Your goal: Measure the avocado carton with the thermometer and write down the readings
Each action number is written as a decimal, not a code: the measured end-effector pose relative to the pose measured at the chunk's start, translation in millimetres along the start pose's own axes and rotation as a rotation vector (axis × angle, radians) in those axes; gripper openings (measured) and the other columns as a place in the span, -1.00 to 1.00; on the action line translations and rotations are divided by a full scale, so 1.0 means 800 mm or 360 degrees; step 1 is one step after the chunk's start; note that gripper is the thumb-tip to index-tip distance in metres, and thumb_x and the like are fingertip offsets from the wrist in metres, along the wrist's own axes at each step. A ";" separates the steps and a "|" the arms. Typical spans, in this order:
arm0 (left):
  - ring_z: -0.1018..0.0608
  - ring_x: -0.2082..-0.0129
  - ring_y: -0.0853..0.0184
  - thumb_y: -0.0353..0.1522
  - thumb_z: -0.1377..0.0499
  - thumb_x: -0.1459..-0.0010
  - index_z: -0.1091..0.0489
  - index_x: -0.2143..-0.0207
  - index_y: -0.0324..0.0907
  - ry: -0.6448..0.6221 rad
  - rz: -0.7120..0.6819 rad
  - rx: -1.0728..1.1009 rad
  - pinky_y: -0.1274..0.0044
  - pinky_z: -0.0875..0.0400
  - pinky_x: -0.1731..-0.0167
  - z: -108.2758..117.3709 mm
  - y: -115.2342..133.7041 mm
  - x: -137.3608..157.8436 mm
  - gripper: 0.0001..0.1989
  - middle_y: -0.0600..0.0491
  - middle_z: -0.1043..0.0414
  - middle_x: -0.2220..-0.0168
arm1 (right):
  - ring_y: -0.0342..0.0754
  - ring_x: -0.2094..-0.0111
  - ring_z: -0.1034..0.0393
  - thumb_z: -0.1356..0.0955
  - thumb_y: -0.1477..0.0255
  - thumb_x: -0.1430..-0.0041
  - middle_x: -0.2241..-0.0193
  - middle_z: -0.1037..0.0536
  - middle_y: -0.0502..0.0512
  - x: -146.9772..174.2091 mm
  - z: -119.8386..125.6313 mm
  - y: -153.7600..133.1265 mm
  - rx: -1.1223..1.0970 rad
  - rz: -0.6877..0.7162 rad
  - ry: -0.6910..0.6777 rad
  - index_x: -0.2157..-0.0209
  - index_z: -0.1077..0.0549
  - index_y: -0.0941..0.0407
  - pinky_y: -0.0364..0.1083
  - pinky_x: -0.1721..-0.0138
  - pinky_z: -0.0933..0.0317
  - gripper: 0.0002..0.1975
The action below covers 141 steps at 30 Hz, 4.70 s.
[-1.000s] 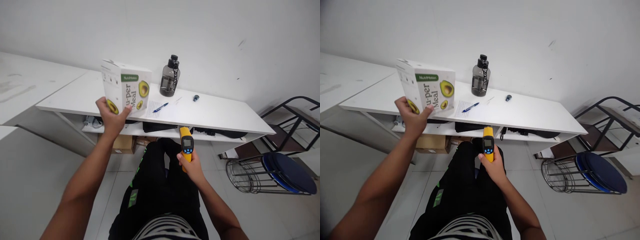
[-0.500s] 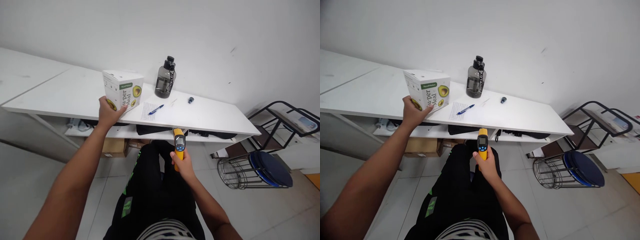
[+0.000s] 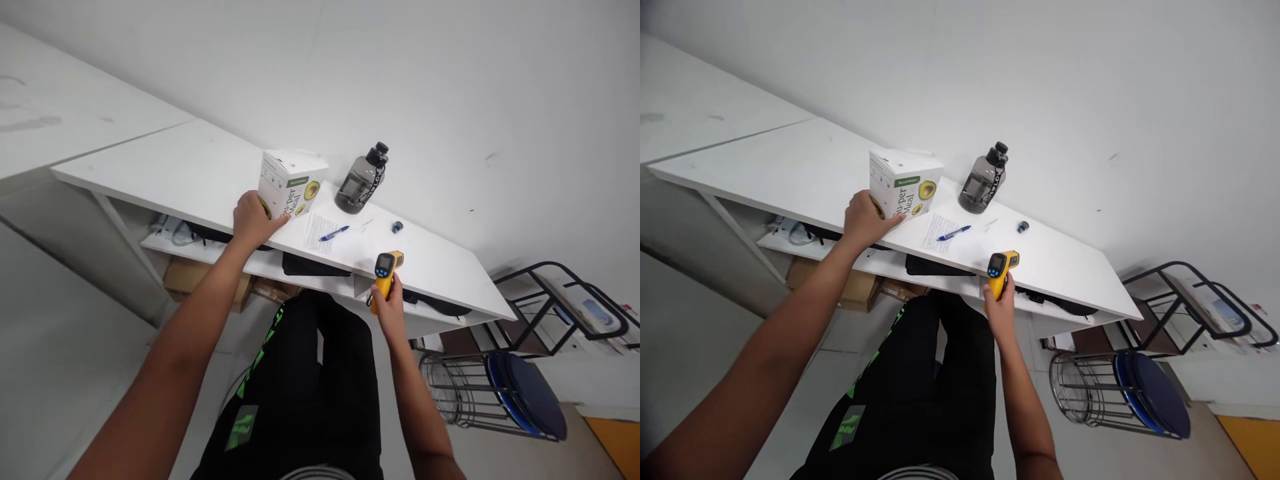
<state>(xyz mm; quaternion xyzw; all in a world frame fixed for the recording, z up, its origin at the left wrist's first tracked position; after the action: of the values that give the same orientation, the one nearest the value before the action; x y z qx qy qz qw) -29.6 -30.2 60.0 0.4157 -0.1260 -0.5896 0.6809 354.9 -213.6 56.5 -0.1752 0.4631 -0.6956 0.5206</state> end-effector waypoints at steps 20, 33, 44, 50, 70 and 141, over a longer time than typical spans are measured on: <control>-0.03 -0.49 -0.24 -0.05 -0.35 -0.06 -0.21 -0.25 -0.35 0.0222 -0.0037 -0.0105 -0.06 0.08 -0.41 -0.004 -0.004 0.004 -0.15 -0.50 -0.03 -0.43 | 0.36 -0.15 -0.38 -0.24 0.23 -0.34 -0.11 -0.48 0.52 -0.232 -0.015 0.039 0.1446 -0.0233 0.0211 -0.25 -0.34 0.32 0.22 -0.08 -0.29 -0.41; -0.07 -0.49 -0.11 0.00 -0.25 -0.17 -0.03 -0.35 -0.30 0.0008 0.0172 -0.0524 0.08 -0.05 -0.43 -0.005 -0.007 0.014 -0.11 -0.41 -0.05 -0.43 | 0.51 0.04 -0.44 -0.26 0.17 -0.27 0.05 -0.55 0.65 -0.240 -0.019 0.054 0.1356 0.0004 0.0271 -0.25 -0.42 0.36 0.33 0.11 -0.24 -0.31; 0.13 -0.53 -0.19 0.14 -0.24 -0.06 0.14 -0.44 -0.42 -0.0132 0.0156 -0.0594 0.03 0.16 -0.45 -0.019 -0.008 0.007 0.17 -0.45 0.04 -0.46 | 0.23 0.11 -0.49 -0.24 0.33 -0.34 0.11 -0.59 0.33 -0.228 -0.103 -0.016 0.1010 0.0676 -0.0360 -0.24 -0.43 0.16 0.14 0.06 -0.31 -0.50; 0.21 -0.54 -0.13 0.22 -0.07 -0.12 0.34 -0.49 -0.42 -0.0300 0.0196 -0.0712 0.01 0.24 -0.45 -0.026 -0.007 0.004 0.23 -0.40 0.30 -0.53 | 0.16 0.20 -0.53 -0.28 0.43 -0.38 0.16 -0.65 0.29 -0.197 -0.207 -0.078 0.1250 0.0834 -0.0994 0.02 -0.54 0.11 0.01 0.18 -0.26 -0.74; 0.25 -0.51 -0.32 0.42 0.06 0.05 0.15 -0.50 -0.42 -0.0542 0.0258 -0.0909 -0.23 0.38 -0.35 -0.055 -0.016 -0.049 0.36 -0.43 0.29 -0.52 | -0.12 0.58 -0.20 -0.27 0.05 -0.22 0.61 -0.43 -0.03 -0.205 -0.220 -0.053 -0.0742 0.0099 -0.0755 0.47 -0.44 0.06 -0.08 0.44 -0.17 -0.60; 0.23 -0.53 -0.19 0.20 0.32 -0.26 0.24 -0.50 -0.48 -0.0542 0.0333 -0.1051 -0.12 0.31 -0.40 -0.056 -0.017 -0.047 0.08 -0.29 0.33 -0.55 | -0.03 0.42 -0.38 -0.28 0.28 -0.14 0.60 -0.51 0.03 -0.200 -0.200 -0.063 -0.0314 0.0164 -0.0581 0.67 -0.45 0.08 -0.06 0.26 -0.26 -0.65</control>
<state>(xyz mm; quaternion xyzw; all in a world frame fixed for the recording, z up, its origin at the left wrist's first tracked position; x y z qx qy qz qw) -20.0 22.8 34.4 0.0550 -0.0824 -0.5863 0.8040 273.6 3.6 54.4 -0.3246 0.4353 -0.5761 0.6110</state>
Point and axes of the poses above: each hand's wrist, its own x-axis away from the middle knuckle, its own z-axis out of the back of the hand, y = z × x, the point moved 9 cm from there along -x, towards the middle knuckle
